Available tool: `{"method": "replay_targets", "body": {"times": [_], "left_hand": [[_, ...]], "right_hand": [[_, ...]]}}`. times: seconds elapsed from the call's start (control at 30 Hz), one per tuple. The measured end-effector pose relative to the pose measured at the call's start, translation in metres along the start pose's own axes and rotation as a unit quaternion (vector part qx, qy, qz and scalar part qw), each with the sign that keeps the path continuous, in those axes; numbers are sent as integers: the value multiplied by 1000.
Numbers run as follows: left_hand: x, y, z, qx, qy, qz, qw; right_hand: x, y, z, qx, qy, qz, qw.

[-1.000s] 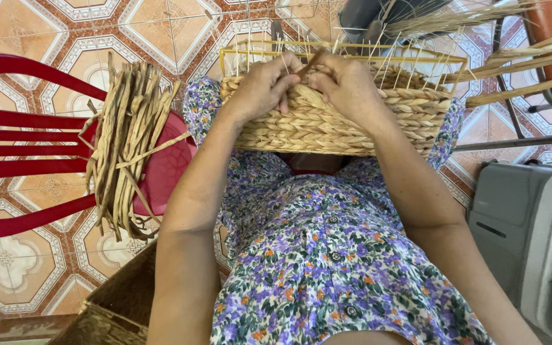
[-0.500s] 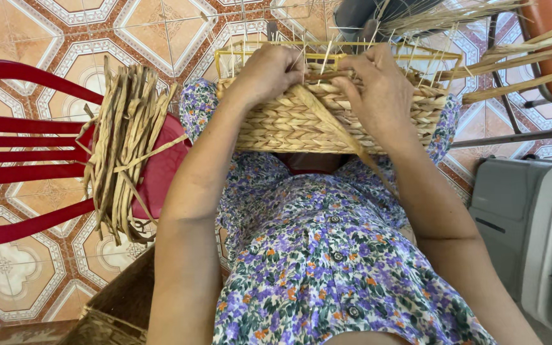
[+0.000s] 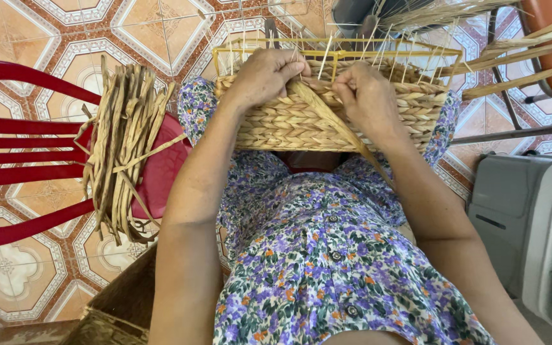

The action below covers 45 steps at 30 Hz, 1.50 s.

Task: The person weaves a basket by hand, interlacing dried palm leaves through a rectangular frame. The person repeatedly threads the leaves through the vertical supports and presses them down to form a tight weave.

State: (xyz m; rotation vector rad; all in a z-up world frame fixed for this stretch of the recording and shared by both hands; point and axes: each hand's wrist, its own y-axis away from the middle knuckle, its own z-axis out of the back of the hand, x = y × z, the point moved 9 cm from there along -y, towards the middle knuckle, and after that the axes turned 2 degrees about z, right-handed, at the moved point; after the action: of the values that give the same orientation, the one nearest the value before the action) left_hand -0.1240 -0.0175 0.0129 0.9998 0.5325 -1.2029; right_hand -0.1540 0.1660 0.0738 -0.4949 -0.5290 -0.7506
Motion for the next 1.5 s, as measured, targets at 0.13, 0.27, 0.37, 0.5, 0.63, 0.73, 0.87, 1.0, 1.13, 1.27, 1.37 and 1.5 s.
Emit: {"method": "replay_targets", "body": {"times": [0.13,0.27,0.37,0.5,0.63,0.73,0.87,1.0,1.13,1.27,1.37,1.5], "left_hand": [[-9,18,13,-50,129,-119,983],[37,48,56,-197,261,-154,932],[124,92,97,-346,332,-93,873],[240,175,148,-560,180,46,807],[311,238,159,-564,-18,203,800],[331,252,143,-444,-121,262,849],[325,220,102,-267,-194,296,896],[290,207,86,-336,-281,246,865],[275,211,82,-377,-357,240,820],[265,222,97,-422,-367,212,802],[261,233,123,-481,-344,208,779],[236,247,164,-577,-114,89,804]], "right_hand": [[-6,6,-6,10,30,2,999],[-24,12,-4,49,16,-73,996],[-44,23,6,63,-25,-140,988],[-76,45,31,12,-174,-167,971],[-99,69,44,-38,-229,-180,956],[-103,77,43,-43,-233,-187,953],[-102,78,38,-39,-217,-202,954],[-88,66,27,-25,-248,-154,956],[-84,66,27,-26,-195,-165,966],[-83,68,32,-24,-186,-171,967],[-83,69,33,-27,-202,-169,964],[-77,56,27,-16,-223,-147,964]]}}
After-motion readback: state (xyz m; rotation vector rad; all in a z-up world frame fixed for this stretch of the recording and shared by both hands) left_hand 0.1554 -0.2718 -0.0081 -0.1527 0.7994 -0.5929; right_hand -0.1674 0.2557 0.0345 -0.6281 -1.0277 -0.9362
